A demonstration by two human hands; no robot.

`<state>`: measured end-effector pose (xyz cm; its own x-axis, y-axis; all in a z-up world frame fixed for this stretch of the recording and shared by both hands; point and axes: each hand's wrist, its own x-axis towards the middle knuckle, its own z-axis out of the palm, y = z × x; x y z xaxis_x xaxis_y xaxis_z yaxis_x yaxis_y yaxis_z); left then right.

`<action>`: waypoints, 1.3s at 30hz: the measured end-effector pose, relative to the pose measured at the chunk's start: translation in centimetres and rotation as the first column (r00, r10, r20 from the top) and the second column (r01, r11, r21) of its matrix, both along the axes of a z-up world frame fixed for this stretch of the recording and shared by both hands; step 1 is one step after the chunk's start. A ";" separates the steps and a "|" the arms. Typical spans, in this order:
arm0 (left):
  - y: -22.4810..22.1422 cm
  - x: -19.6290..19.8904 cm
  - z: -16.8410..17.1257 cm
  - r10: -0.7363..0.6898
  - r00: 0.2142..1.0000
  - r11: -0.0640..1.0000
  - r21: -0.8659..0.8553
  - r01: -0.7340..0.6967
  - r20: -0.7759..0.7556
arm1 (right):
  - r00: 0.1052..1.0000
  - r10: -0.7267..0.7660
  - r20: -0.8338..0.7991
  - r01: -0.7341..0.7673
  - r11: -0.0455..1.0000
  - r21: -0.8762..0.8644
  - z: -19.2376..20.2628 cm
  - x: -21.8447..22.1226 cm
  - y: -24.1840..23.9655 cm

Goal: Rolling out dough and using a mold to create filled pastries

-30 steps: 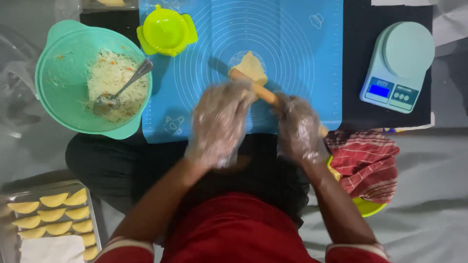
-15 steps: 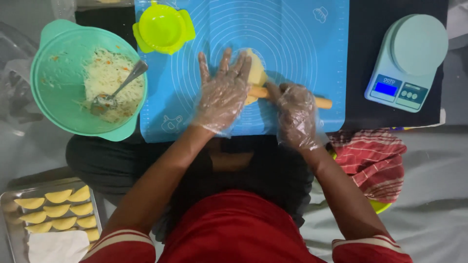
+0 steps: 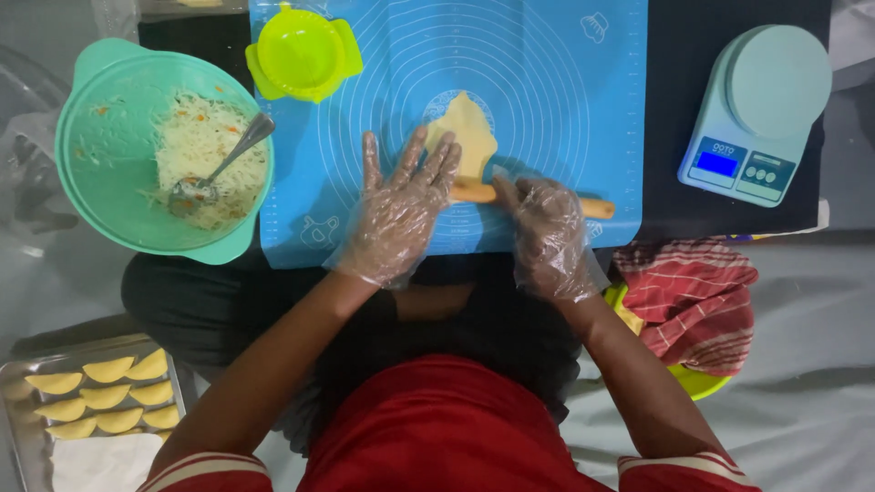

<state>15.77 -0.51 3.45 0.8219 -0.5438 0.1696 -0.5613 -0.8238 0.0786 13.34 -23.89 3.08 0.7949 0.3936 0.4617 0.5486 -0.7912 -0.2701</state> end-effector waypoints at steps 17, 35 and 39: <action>2.0 -5.9 -2.2 -0.087 0.986 0.958 -0.259 0.121 0.140 | 0.976 0.205 0.073 -0.175 0.938 -0.300 -3.8 -3.9 -3.6; 2.1 0.9 -3.4 -0.018 0.973 0.860 -0.493 0.132 0.230 | 0.645 -0.411 -0.644 0.608 0.787 0.107 2.7 3.4 0.1; 2.7 1.8 -4.2 -0.052 0.969 0.851 -0.497 0.169 0.241 | 0.692 -0.205 -0.692 0.269 0.963 -0.017 -0.2 4.8 -1.2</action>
